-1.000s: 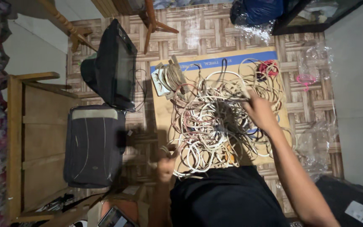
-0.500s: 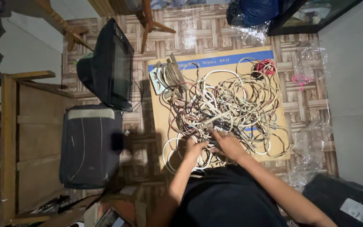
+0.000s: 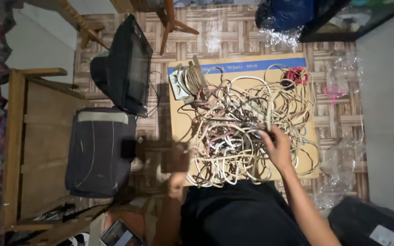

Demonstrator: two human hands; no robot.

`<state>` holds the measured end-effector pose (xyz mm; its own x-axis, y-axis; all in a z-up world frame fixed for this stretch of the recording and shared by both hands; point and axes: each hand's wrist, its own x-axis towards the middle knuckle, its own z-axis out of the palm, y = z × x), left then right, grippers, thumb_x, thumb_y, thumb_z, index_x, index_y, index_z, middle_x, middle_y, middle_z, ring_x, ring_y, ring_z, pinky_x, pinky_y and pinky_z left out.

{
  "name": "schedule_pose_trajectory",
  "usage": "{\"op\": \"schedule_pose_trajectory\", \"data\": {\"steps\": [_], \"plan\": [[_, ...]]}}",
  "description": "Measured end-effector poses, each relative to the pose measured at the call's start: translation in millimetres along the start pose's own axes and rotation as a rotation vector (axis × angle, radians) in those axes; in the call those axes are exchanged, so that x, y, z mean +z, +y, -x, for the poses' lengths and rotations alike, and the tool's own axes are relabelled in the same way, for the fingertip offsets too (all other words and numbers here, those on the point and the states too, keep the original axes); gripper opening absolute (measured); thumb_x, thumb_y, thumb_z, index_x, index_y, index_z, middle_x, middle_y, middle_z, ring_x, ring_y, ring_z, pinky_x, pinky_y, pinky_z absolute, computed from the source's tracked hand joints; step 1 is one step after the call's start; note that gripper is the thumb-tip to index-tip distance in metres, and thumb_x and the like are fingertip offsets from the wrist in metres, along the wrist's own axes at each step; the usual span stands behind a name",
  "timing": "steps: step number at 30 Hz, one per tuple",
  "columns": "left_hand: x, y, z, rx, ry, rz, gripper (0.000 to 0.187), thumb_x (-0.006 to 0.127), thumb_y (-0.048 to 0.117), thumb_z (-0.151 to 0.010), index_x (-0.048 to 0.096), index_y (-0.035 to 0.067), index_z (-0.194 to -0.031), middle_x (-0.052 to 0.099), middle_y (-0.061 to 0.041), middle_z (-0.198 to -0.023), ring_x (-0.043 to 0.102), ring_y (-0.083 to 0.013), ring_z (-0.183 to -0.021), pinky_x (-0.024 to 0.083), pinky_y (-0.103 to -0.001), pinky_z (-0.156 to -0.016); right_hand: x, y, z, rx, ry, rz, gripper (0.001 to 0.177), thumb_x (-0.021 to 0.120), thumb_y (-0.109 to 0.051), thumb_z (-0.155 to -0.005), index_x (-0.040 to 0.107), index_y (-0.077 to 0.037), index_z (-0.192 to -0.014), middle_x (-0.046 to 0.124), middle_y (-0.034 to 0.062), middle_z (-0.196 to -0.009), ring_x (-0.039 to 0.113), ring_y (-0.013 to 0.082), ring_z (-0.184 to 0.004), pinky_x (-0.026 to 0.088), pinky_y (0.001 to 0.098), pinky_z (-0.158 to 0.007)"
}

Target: The person untangles a large pile of mixed electrical cables on a cardboard surface. They repeatedly pick up individual cables, separate them from the tangle, and lay them back down, continuing this process throughout the clip.

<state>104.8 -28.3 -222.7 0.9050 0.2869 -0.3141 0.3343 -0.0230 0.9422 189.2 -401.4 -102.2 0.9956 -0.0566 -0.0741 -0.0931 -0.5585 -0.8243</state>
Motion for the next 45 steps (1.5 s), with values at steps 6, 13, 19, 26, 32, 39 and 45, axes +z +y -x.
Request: {"op": "schedule_pose_trajectory", "data": {"steps": [6, 13, 19, 26, 32, 39, 45], "plan": [[-57.3, -43.7, 8.0, -0.167, 0.132, 0.121, 0.043, 0.091, 0.031, -0.107, 0.08, -0.011, -0.107, 0.071, -0.011, -0.093, 0.061, -0.0191, -0.087, 0.051, -0.04, -0.072, 10.9, 59.3, -11.2, 0.052, 0.176, 0.09, 0.025, 0.081, -0.022, -0.116, 0.076, 0.0, -0.127, 0.082, 0.015, -0.094, 0.076, 0.0217, -0.08, 0.059, 0.0391, -0.076], [34.7, 15.2, 41.6, 0.04, -0.104, 0.071, 0.061, 0.09, 0.036, -0.102, 0.073, -0.002, -0.146, 0.08, -0.018, -0.136, 0.074, -0.0251, -0.126, 0.059, -0.039, -0.109, 22.0, -4.2, -1.4, -0.052, 0.05, 0.184, 0.036, 0.082, -0.019, -0.106, 0.074, -0.005, -0.139, 0.083, 0.0213, -0.105, 0.081, 0.0352, -0.092, 0.062, 0.046, -0.085], [87.6, 31.7, 22.2, 0.198, -0.25, 0.032, 0.057, 0.085, 0.032, -0.108, 0.071, -0.004, -0.151, 0.081, -0.02, -0.14, 0.074, -0.0234, -0.132, 0.055, -0.038, -0.113, 93.8, -50.5, 53.3, -0.411, -0.341, 0.355, 0.058, 0.08, -0.019, -0.098, 0.068, -0.006, -0.153, 0.079, 0.0265, -0.135, 0.073, 0.047, -0.127, 0.058, 0.053, -0.113], [22.3, -19.4, 7.0, 0.005, -0.162, -0.117, 0.032, 0.079, 0.031, -0.114, 0.086, 0.0, -0.111, 0.089, -0.017, -0.095, 0.082, -0.0269, -0.087, 0.063, -0.04, -0.083, 43.0, 22.9, 75.2, 0.211, 0.163, -0.036, 0.03, 0.076, -0.024, -0.112, 0.088, -0.008, -0.134, 0.09, 0.0148, -0.135, 0.084, 0.025, -0.119, 0.065, 0.0426, -0.103], [-19.5, 5.7, 34.7, 0.165, -0.173, -0.546, 0.028, 0.088, 0.025, -0.096, 0.09, 0.005, -0.116, 0.089, -0.021, -0.103, 0.083, -0.037, -0.098, 0.063, -0.046, -0.086, 72.8, 88.1, 51.0, 0.412, 0.19, -0.28, 0.053, 0.092, -0.024, -0.098, 0.071, -0.004, -0.142, 0.082, 0.0137, -0.115, 0.076, 0.0227, -0.097, 0.062, 0.0422, -0.085], [-10.5, 55.3, 61.9, 0.412, -0.344, -0.21, 0.041, 0.08, 0.024, -0.109, 0.079, 0.0, -0.142, 0.084, -0.022, -0.137, 0.081, -0.0363, -0.126, 0.06, -0.046, -0.112, 46.1, 92.0, 45.9, 0.334, 0.343, -0.64, 0.027, 0.088, -0.023, -0.106, 0.082, 0.0, -0.12, 0.073, -0.0025, -0.097, 0.061, 0.0096, -0.084, 0.05, 0.0293, -0.072], [34.1, 79.3, 83.3, 0.672, -0.433, -0.205, 0.049, 0.079, 0.028, -0.112, 0.076, -0.003, -0.15, 0.084, -0.022, -0.135, 0.078, -0.0329, -0.127, 0.056, -0.043, -0.112, 36.8, 43.8, 91.8, 0.253, 0.453, -0.422, 0.027, 0.085, -0.026, -0.115, 0.081, 0.001, -0.112, 0.067, -0.0006, -0.094, 0.056, 0.0108, -0.084, 0.045, 0.0331, -0.072]]}}
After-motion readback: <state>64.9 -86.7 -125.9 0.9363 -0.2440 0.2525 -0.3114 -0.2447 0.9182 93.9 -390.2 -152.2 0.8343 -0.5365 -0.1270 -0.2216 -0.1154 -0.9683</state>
